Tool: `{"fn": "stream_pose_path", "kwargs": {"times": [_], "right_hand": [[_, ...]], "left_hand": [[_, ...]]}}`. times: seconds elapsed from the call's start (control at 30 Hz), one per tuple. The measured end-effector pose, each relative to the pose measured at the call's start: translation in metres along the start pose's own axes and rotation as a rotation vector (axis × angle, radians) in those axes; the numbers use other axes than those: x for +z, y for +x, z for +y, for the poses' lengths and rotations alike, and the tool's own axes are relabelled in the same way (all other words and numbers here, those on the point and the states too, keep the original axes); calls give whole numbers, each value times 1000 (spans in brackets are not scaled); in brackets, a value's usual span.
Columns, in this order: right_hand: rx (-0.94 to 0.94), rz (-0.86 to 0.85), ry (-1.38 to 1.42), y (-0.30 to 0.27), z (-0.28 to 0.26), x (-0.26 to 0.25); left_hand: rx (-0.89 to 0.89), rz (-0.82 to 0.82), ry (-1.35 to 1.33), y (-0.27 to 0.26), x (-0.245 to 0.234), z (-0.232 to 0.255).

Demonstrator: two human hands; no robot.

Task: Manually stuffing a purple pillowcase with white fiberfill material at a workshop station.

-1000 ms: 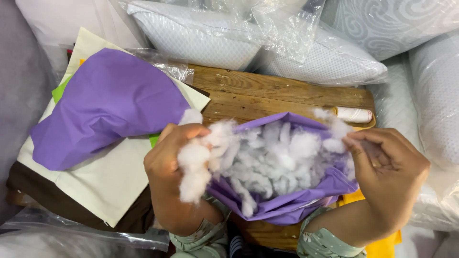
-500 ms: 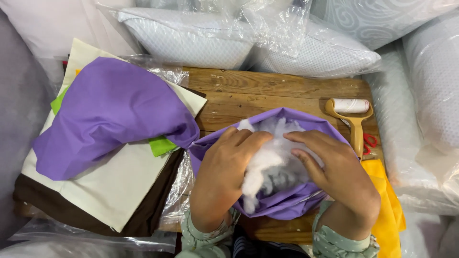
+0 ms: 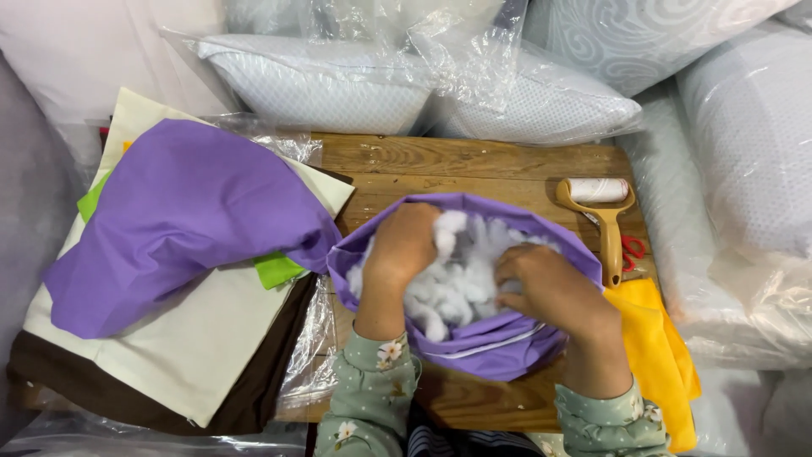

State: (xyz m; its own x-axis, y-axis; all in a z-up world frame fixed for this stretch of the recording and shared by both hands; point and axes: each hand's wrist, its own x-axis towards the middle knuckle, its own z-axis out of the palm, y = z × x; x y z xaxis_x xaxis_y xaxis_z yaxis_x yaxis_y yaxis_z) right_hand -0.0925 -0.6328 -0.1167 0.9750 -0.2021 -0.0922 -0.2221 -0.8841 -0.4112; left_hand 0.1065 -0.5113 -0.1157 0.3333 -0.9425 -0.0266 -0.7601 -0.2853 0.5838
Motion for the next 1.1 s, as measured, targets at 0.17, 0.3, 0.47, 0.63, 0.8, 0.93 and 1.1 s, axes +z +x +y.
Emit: {"fn": "stream_pose_path", "kwargs": {"times": [0.17,0.3,0.47,0.63,0.8,0.93,1.1], "right_hand": [[112,76,9,-24,16,-26],[-14,245,72,-25,-19,-29],[-84,126,94,-15,-21,-12],[-103,498,145,-41,-23,-45],[-173,689,466,-40,-52,-41],[-228,739,360,-28,-63,-29],[-240,759,368,-31,-69,-37]], "left_hand": [[19,0,-88,-35,-40,8],[312,42,-248,-50,-51,40],[438,73,-357,-46,-50,35],[514,129,-444,-55,-53,31],[589,-6,-630,-64,-62,49],[607,64,-528,-65,-53,54],[619,57,-580,-67,-59,53]]}}
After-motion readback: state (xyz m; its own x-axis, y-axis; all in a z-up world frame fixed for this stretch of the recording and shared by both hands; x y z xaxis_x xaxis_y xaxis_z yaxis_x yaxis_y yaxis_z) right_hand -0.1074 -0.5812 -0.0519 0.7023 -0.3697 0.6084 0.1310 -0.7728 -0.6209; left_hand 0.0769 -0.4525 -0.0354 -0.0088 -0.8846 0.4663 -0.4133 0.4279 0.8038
